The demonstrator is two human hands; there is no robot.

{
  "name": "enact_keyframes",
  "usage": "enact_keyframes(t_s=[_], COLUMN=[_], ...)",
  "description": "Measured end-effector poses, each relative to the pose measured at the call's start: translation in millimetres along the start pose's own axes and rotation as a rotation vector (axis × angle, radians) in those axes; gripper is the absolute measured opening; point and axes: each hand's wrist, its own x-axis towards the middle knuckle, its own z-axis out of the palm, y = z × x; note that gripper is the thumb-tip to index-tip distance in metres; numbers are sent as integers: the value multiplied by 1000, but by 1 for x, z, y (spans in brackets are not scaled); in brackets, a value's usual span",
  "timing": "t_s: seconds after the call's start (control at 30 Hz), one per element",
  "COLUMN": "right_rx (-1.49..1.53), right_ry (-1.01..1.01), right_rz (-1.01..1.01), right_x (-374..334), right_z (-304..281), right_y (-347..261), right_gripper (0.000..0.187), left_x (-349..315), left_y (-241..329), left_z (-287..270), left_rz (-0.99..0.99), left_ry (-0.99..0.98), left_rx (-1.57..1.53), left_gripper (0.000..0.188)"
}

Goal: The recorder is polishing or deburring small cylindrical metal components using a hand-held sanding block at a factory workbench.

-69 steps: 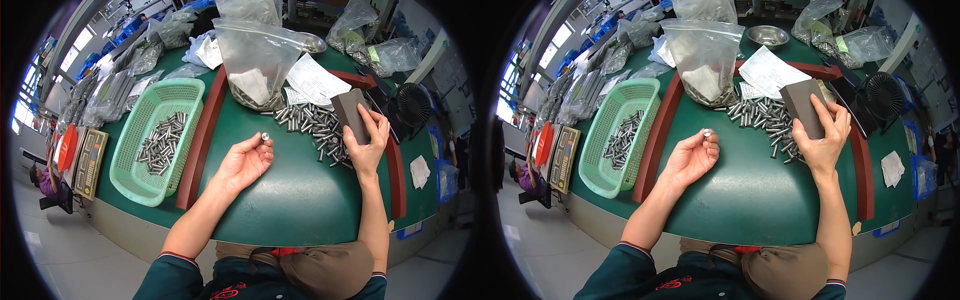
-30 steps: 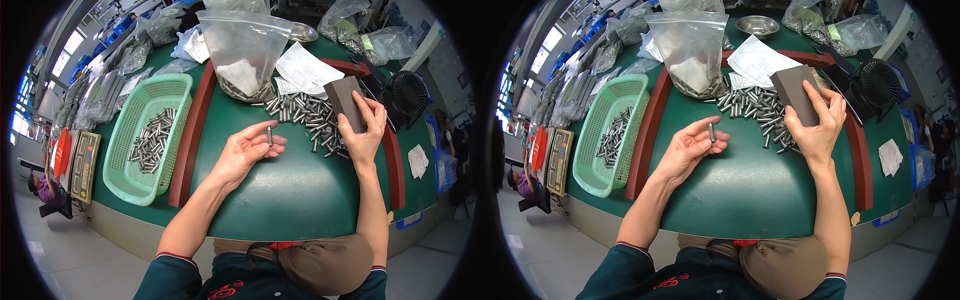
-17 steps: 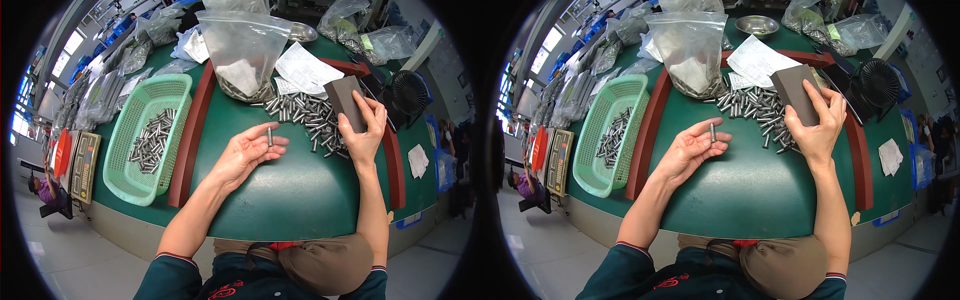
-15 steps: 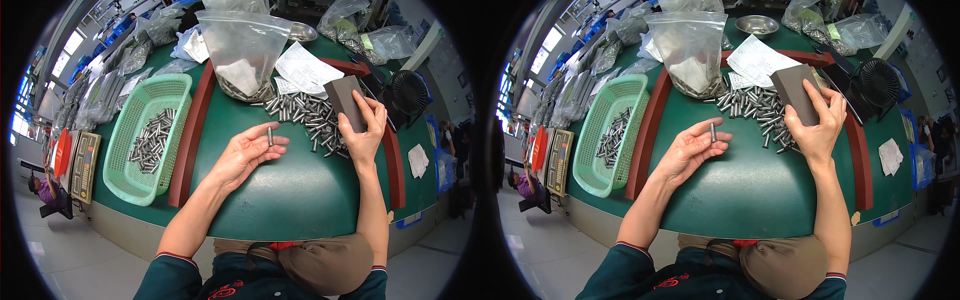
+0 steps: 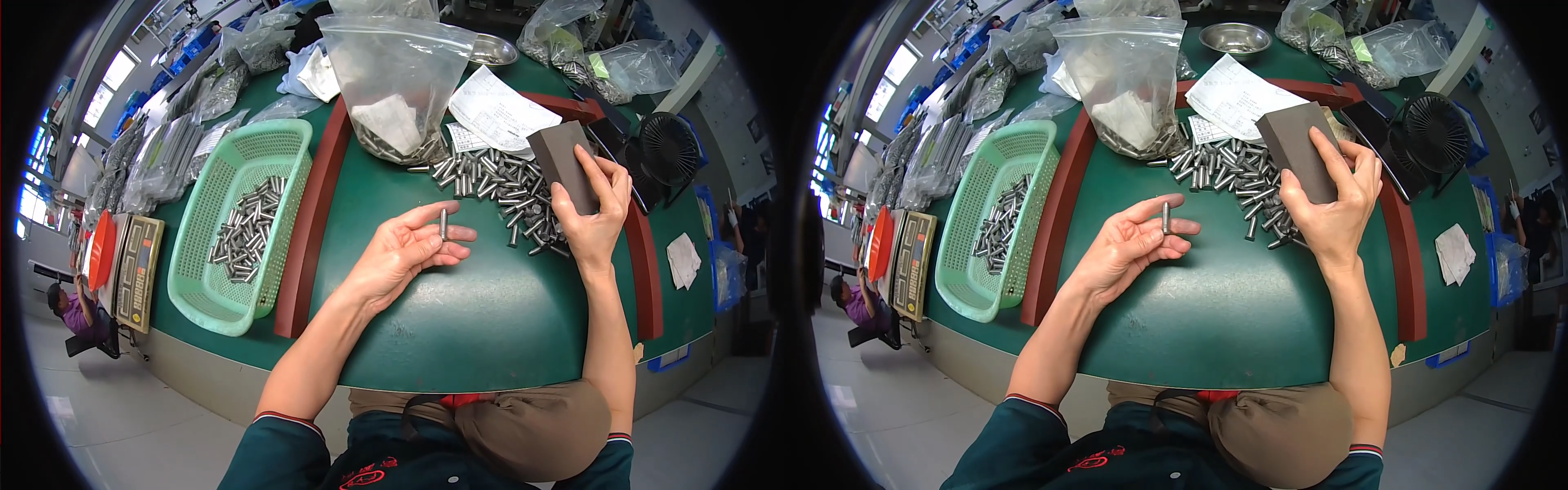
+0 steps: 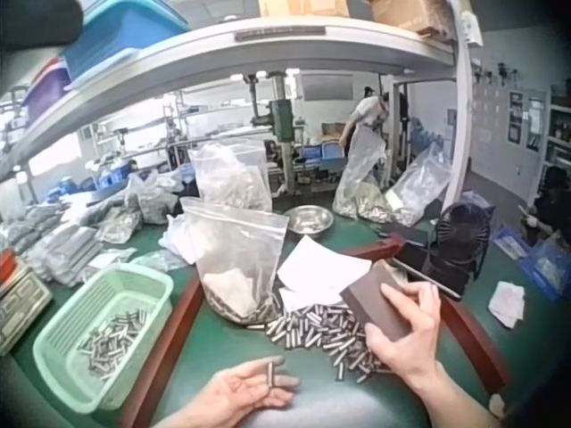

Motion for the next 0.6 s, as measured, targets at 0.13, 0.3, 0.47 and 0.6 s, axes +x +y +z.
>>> enact_keyframes(t_s=[0.13,0.3,0.47,0.6], right_rx=[47,98,216,214], right_ry=[-6,-66,-121,-166], right_rz=[-17,-94,-199,-322], right_x=[-1,-3,-4,-5], right_z=[1,-1,-4,-6], right_y=[-7,-21,-38,-44], right_gripper=[55,58,62,64], left_x=[0,0,0,0], left_y=[0,0,-1,-2], left_z=[-1,3,0,-2], left_rz=[20,52,94,109], left_ry=[-7,-15,-15,-82], left_rx=[28,36,-19,-58], left_gripper=[56,58,60,54])
